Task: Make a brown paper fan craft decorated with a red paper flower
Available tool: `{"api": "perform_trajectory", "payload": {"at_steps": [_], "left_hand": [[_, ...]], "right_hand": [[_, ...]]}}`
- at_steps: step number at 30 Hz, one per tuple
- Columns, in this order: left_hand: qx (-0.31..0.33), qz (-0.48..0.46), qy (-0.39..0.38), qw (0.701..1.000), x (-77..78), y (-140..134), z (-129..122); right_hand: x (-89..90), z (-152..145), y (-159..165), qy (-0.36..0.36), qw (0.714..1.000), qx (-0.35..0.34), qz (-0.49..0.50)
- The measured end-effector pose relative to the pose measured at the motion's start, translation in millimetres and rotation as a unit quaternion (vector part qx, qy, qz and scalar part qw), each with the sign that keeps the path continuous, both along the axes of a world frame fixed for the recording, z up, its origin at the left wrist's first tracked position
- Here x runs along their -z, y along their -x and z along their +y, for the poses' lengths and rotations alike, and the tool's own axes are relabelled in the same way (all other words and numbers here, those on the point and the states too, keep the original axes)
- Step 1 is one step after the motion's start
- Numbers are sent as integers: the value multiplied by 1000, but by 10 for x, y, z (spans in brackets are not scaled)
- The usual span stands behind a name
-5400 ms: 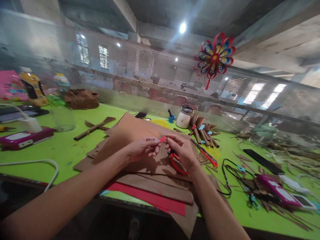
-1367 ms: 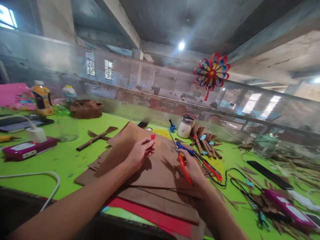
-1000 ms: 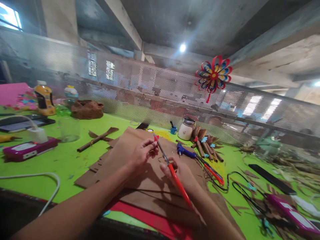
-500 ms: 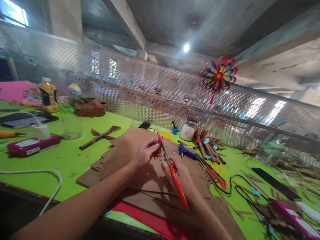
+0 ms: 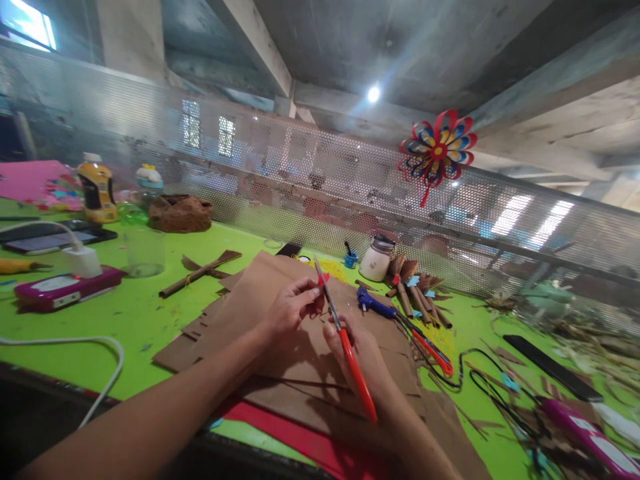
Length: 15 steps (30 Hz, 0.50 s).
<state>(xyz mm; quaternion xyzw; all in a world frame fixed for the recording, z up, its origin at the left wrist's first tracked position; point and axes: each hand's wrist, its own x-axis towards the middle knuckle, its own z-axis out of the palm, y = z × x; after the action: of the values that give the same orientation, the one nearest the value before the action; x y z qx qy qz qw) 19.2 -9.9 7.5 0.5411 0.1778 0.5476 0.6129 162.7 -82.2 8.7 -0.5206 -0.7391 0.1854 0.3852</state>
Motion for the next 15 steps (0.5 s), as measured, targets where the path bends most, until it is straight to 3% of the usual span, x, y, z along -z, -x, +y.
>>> {"api": "perform_trajectory", "payload": {"at_steps": [7,15], "left_hand": [[9,-1,6,1000,18,10,9],[34,-13,2,999,35,18,14]], "right_hand": [[76,46,-34,14,1000,-12,25],[46,-20,-9,19,999,-15,38]]}}
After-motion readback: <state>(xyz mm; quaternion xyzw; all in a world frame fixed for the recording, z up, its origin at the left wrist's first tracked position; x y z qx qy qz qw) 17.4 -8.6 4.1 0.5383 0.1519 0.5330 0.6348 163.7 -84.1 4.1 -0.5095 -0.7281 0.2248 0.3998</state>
